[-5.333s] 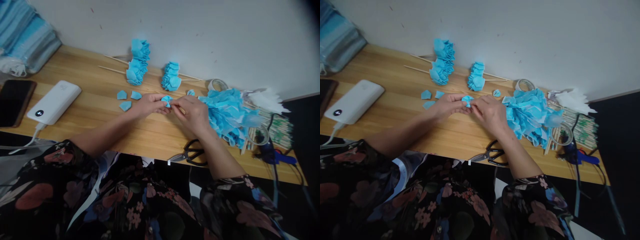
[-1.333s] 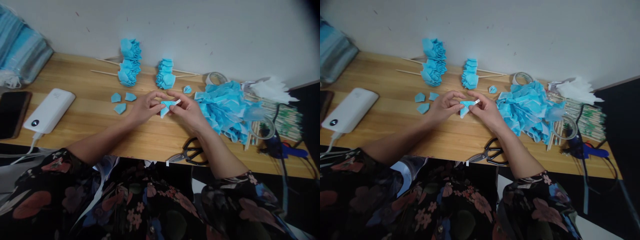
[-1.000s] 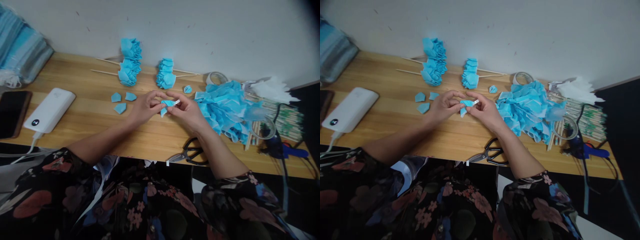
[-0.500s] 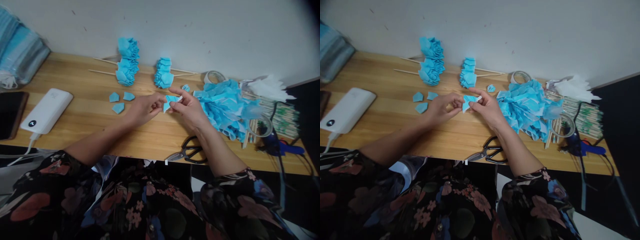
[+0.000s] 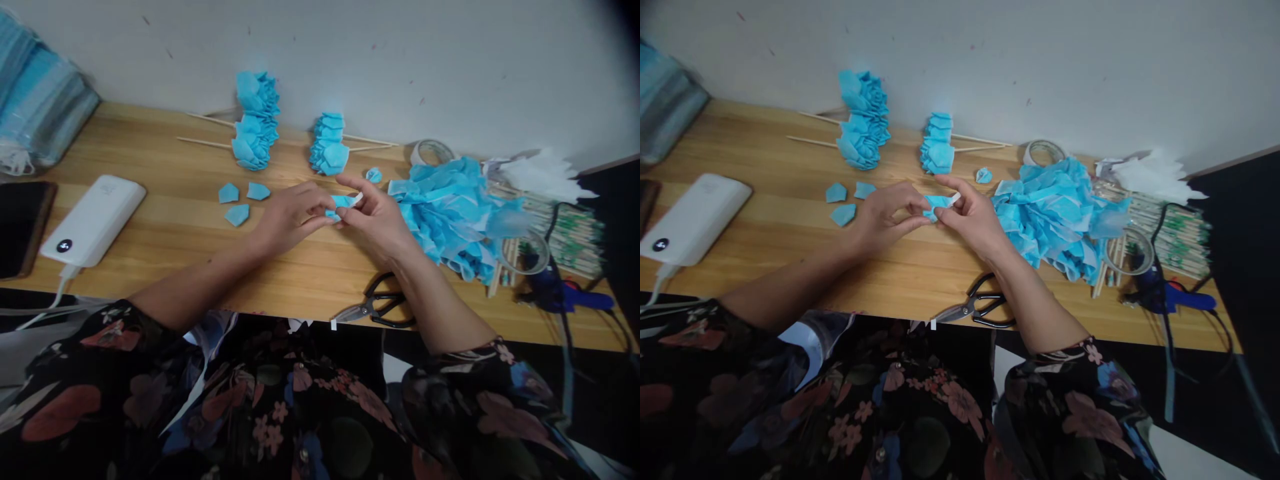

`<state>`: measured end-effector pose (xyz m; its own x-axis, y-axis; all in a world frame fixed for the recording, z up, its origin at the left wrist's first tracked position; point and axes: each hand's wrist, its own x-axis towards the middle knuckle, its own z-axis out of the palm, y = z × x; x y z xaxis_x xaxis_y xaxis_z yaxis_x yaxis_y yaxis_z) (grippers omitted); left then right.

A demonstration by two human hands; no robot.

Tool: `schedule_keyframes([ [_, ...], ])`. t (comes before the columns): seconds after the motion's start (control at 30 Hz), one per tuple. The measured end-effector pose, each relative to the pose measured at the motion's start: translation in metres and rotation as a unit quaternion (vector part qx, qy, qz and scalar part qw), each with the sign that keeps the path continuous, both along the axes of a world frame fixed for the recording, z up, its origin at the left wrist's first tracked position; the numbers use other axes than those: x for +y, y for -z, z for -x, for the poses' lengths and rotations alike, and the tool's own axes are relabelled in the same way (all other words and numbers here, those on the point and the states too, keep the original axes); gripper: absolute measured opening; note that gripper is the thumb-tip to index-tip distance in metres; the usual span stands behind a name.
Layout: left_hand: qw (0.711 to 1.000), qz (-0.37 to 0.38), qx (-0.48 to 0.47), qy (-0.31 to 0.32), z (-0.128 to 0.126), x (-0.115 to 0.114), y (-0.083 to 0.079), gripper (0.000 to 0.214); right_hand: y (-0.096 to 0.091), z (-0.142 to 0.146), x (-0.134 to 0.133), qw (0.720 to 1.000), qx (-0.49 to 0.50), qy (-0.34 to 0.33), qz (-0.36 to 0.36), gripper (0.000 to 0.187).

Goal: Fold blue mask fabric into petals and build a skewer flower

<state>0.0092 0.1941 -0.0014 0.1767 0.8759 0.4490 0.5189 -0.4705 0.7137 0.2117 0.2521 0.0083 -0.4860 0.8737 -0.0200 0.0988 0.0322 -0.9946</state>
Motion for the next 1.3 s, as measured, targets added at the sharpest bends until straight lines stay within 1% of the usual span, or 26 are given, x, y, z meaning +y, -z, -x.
schedule_keyframes([
  [0.1,0.994,0.058,-0.091,-0.015,-0.002,0.0,0.001,0.038,0.001,0.0,0.0,1.0,0.012,-0.001,0.007,0.055],
  [0.17,0.986,0.103,-0.135,-0.004,-0.004,0.001,0.003,0.05,0.001,0.0,-0.001,1.0,0.02,-0.001,0.005,0.054],
  [0.2,0.981,0.124,-0.149,0.005,-0.005,0.001,0.003,0.051,0.001,0.0,-0.001,1.0,0.022,-0.002,0.003,0.054],
  [0.23,0.977,0.142,-0.158,0.013,-0.005,0.002,0.004,0.048,0.001,0.001,-0.001,1.0,0.021,-0.002,0.003,0.054],
  [0.33,0.975,0.168,-0.142,0.012,-0.006,0.002,0.004,0.021,0.0,0.001,-0.002,1.0,0.01,-0.003,0.005,0.055],
  [0.37,0.978,0.168,-0.127,0.006,-0.006,0.002,0.003,0.015,-0.001,0.001,-0.002,1.0,0.007,-0.003,0.006,0.055],
  [0.4,0.98,0.166,-0.112,0.0,-0.006,0.001,0.002,0.014,-0.002,0.001,-0.002,1.0,0.006,-0.001,0.006,0.055],
  [0.5,0.982,0.166,-0.087,-0.005,-0.005,0.0,-0.001,0.02,-0.003,0.002,-0.002,1.0,0.007,0.002,0.006,0.057],
  [0.67,0.977,0.188,-0.103,0.017,-0.006,-0.003,-0.008,0.026,0.0,0.0,-0.001,1.0,-0.002,-0.005,-0.011,0.056],
  [0.87,0.971,0.213,-0.104,0.001,-0.01,-0.006,-0.015,0.031,0.005,-0.002,0.003,0.998,-0.026,-0.018,-0.055,0.056],
  [1.03,0.971,0.211,-0.117,0.011,-0.012,-0.006,-0.01,0.03,0.008,-0.003,0.005,0.996,-0.032,-0.023,-0.078,0.056],
  [1.13,0.968,0.196,-0.159,0.009,-0.013,-0.005,-0.003,0.017,0.008,-0.004,0.005,0.996,-0.032,-0.021,-0.078,0.056],
  [1.17,0.966,0.188,-0.175,0.004,-0.012,-0.004,-0.001,0.017,0.008,-0.004,0.005,0.996,-0.032,-0.02,-0.077,0.056],
  [1.23,0.968,0.162,-0.191,-0.002,-0.011,-0.003,0.003,0.026,0.008,-0.004,0.005,0.996,-0.031,-0.015,-0.077,0.056],
  [1.3,0.978,0.121,-0.171,0.008,-0.009,-0.003,0.004,0.026,0.009,-0.005,0.006,0.996,-0.03,-0.014,-0.08,0.057],
])
